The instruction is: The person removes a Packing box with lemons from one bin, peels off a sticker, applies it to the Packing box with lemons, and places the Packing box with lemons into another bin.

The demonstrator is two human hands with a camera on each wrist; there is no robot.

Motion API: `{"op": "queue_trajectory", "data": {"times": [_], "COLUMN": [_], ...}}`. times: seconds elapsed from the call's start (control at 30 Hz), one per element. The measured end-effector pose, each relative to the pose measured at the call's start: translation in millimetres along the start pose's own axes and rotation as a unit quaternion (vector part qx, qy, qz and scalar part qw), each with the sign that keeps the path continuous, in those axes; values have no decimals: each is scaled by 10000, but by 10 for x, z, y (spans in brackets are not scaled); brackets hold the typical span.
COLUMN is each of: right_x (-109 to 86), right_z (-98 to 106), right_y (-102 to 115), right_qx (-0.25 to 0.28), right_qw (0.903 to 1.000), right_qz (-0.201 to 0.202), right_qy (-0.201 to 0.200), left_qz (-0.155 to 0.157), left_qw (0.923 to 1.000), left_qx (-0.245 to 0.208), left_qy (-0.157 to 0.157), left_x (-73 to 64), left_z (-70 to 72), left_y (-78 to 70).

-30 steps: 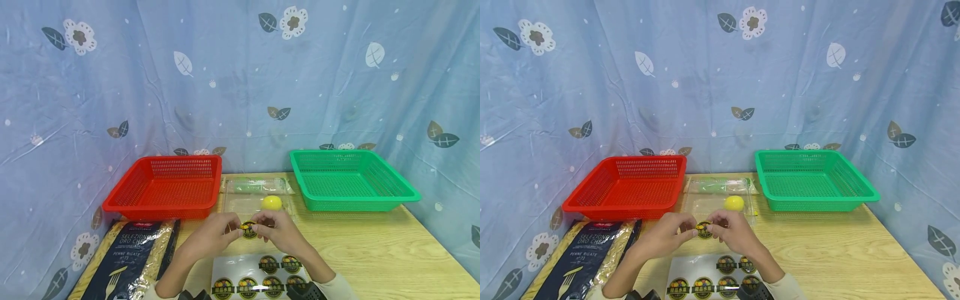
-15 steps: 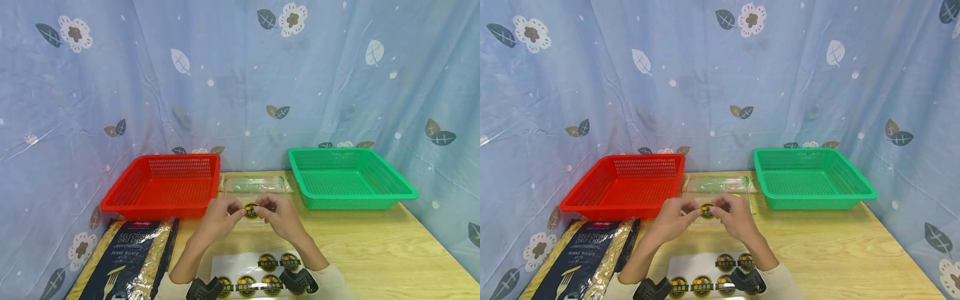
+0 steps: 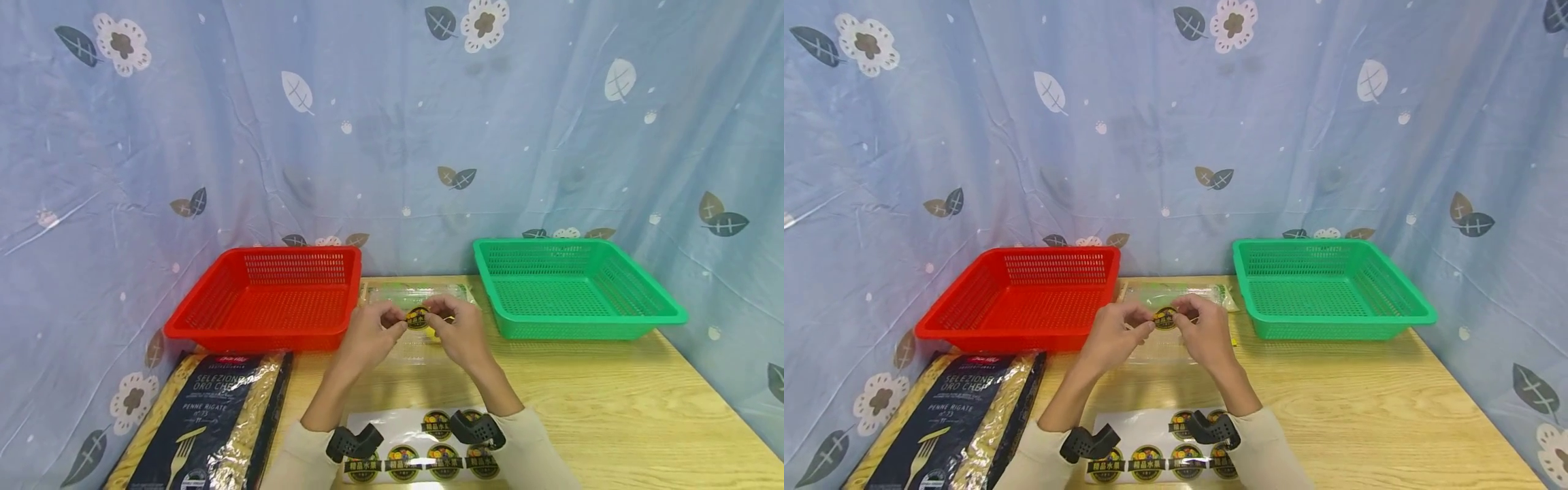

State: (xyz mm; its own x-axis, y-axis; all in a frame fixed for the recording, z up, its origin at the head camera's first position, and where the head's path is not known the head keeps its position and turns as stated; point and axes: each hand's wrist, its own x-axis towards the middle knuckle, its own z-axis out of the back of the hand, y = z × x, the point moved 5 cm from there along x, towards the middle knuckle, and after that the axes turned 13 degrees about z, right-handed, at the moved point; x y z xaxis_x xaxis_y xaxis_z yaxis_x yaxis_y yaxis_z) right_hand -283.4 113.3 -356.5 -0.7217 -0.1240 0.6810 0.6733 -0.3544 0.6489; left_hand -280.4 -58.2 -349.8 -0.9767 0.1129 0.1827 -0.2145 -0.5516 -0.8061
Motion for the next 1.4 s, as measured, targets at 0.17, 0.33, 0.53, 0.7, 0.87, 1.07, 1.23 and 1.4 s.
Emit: {"op": "queue_trajectory", "data": {"times": [0.17, 0.33, 0.53, 0.7, 0.87, 1.07, 1.23, 1.4], "right_x": [46, 56, 54, 46, 48, 59, 89, 90], "right_z": [15, 2, -4, -26, -57, -103, -152, -183], "right_y": [-82, -169, -272, -341, -379, -384, -360, -365], "right_qx": [-184, -408, -770, -1108, -1343, -1497, -2005, -2427], "right_qw": [9998, 9989, 9964, 9934, 9906, 9868, 9774, 9670], "right_qz": [-55, -202, -232, -198, -263, -527, -505, -504], "right_qy": [-45, -95, -274, -204, 69, 334, 436, 594], "left_qz": [-101, -166, -82, 22, -19, 286, 355, 376], "left_qw": [9998, 9989, 9985, 9976, 9956, 9921, 9878, 9863], "left_qx": [-101, -95, 106, 199, 511, 945, 1231, 1337], "left_qy": [-134, -432, -535, -670, -791, -780, -888, -894], "left_x": [138, 233, 311, 350, 361, 337, 345, 355], "left_z": [-54, -97, -188, -233, -267, -296, -283, -286], "left_y": [32, 90, 157, 217, 253, 280, 276, 281]}}
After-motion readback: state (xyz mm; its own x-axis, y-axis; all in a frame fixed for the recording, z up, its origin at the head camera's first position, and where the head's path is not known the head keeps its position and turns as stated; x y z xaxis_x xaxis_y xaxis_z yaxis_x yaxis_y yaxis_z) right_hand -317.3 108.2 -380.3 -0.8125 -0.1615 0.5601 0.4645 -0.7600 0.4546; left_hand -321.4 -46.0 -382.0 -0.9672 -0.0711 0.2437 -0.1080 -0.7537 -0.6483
